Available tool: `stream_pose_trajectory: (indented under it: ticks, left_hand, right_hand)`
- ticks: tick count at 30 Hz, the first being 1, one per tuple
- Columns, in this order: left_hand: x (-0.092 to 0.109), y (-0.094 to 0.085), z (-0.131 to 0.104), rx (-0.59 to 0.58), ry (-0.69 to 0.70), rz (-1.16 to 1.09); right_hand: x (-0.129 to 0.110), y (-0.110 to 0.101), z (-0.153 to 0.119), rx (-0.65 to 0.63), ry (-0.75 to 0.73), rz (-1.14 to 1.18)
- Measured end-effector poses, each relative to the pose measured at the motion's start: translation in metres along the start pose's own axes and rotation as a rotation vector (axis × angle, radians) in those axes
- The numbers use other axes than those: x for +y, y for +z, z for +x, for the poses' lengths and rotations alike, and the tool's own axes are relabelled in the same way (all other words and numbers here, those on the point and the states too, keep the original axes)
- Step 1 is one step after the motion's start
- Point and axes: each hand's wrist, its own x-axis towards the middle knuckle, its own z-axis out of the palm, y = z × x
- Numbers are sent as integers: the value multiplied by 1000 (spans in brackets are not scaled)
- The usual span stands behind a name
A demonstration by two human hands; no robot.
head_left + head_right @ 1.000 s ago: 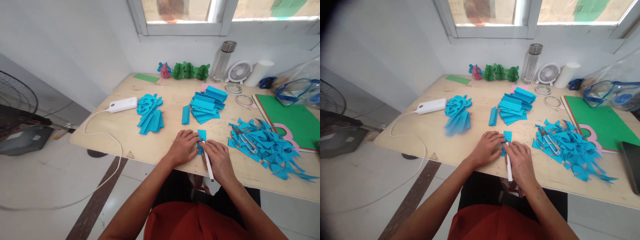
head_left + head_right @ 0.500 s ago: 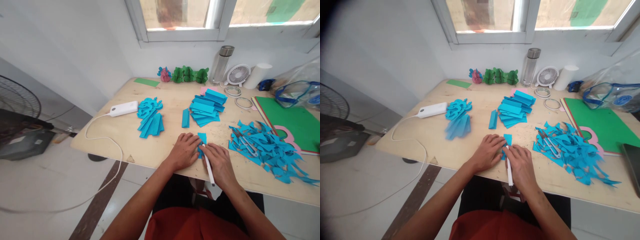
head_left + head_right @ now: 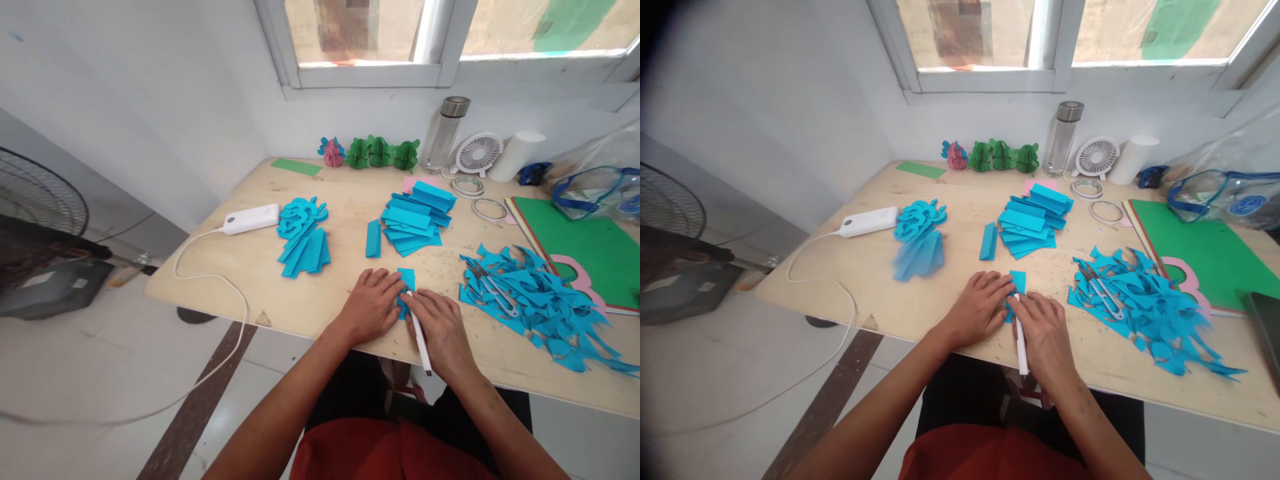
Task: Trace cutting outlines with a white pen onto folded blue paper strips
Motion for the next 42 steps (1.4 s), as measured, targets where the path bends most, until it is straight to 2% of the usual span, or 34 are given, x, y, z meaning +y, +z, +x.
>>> stream_pose_trajectory:
  ticks: [6,8,13,16,18,23,42]
  left_hand:
    - [-1,2,-1,0,-4,0]
    - [-1,3,-1,-2,-7,4]
    - [-1,3,-2,-13,-3,35]
    - [0,1,-3,-17,1,55]
    - [0,1,-3,-18,5,63]
    - [-1,1,-3,-18,8,65]
    - [-1,1,-2,-27,-7,40]
  right_hand:
    - [-6,-4,3,49,70,70]
    - [-6,-8,7,75,150,154]
    - [6,-16,29,154,432,554]
    - [17,-11,47,170,570,647]
    - [22,-4,57,134,620,698]
    - [26,8,69,133,656,704]
    - [25,12,71,116,664,731]
